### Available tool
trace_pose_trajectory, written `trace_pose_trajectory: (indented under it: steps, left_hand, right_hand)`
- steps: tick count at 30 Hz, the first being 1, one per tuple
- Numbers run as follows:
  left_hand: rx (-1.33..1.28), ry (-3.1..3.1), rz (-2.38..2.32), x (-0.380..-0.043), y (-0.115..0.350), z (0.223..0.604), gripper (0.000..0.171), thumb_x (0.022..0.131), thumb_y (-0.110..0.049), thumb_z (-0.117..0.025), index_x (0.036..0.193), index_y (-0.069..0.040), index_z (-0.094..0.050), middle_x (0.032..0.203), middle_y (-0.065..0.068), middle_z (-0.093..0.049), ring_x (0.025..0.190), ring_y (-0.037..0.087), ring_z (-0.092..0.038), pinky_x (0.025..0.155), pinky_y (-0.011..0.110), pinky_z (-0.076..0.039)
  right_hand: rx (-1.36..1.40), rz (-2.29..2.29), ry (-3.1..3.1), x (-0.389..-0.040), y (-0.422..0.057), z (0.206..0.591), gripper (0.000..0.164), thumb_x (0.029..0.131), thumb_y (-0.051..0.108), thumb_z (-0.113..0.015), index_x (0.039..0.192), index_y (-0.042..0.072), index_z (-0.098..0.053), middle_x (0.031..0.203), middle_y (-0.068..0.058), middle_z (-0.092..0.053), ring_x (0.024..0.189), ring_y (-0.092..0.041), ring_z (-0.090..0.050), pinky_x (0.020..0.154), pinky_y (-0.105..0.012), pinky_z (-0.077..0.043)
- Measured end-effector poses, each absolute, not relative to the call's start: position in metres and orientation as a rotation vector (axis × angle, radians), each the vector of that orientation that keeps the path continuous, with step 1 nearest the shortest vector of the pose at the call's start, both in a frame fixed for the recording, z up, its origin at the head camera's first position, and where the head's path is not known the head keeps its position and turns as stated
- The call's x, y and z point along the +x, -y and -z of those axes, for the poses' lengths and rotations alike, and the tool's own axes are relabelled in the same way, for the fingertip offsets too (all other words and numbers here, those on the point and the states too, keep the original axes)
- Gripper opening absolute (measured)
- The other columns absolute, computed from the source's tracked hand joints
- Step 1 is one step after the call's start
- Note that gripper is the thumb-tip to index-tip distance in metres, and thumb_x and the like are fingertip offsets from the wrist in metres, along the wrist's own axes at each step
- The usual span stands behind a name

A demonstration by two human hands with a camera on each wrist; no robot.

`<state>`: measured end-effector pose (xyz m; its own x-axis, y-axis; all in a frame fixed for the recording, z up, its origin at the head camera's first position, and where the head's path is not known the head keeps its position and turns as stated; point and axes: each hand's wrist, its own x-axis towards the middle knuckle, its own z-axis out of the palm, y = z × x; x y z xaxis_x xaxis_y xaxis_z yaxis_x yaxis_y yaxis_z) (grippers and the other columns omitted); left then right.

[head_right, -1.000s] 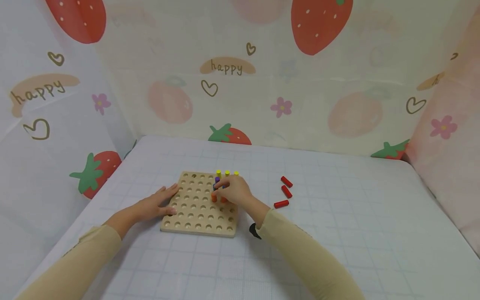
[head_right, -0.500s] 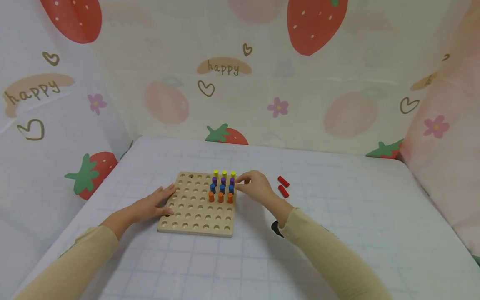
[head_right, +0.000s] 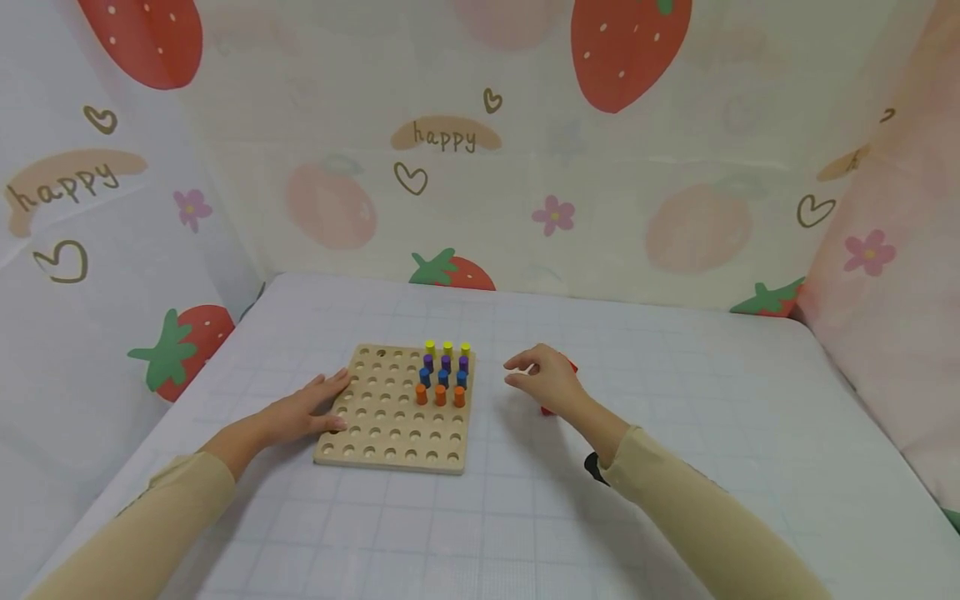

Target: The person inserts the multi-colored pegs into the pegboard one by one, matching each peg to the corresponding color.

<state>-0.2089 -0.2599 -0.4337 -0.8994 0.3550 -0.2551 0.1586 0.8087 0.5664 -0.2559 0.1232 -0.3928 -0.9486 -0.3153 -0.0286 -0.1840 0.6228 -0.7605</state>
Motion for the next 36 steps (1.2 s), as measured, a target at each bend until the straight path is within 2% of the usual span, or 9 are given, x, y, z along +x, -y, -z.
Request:
trace_pose_trajectory:
  steps: [8,15,25,36]
  left_hand:
    - [0.399,-2.637,-0.796,-0.209,0.259,0.435,0.089,0.091,-0.047,-0.061,0.154,-0.002,-0.017,0.16,0.019,-0.008,0.143,0.048,0.0,0.109,0.068,-0.009]
    - [0.404,-2.64,-0.795,-0.209,0.26,0.434,0.089,0.091,-0.046,-0.061,0.155,-0.003,-0.017,0.161,0.018,-0.008,0.143,0.048,0.001,0.108,0.068,-0.008]
    - [0.4,-2.642,-0.798,-0.21,0.261,0.434,0.088,0.091,-0.046,-0.061,0.155,-0.003,-0.017,0.161,0.018,-0.007,0.143,0.048,0.001,0.109,0.068,-0.008]
    - [0.43,-2.636,-0.83,-0.209,0.261,0.434,0.089,0.091,-0.046,-0.062,0.154,0.0,-0.018,0.16,0.02,-0.008,0.143,0.049,0.001,0.108,0.069,-0.008]
  right_hand:
    - [-0.477,1.269,-2.668,-0.251,-0.145,0.399,0.027,0.089,0.01,-0.071,0.113,-0.004,-0.069,0.106,-0.017,-0.06,0.096,-0.027,-0.054,0.074,-0.03,-0.046]
    - [-0.414,1.261,-2.667,-0.249,-0.16,0.408,0.029,0.088,0.007,-0.071,0.114,-0.005,-0.068,0.091,-0.009,-0.055,0.094,-0.027,-0.049,0.077,-0.033,-0.043]
    - [-0.27,1.29,-2.62,-0.243,-0.177,0.414,0.031,0.088,0.005,-0.069,0.116,-0.008,-0.066,0.106,-0.021,-0.056,0.094,-0.027,-0.047,0.073,-0.029,-0.043]
    - [-0.096,1.247,-2.557,-0.245,-0.187,0.425,0.032,0.089,0.005,-0.068,0.119,-0.007,-0.064,0.108,-0.018,-0.057,0.101,-0.031,-0.049,0.073,-0.029,-0.046]
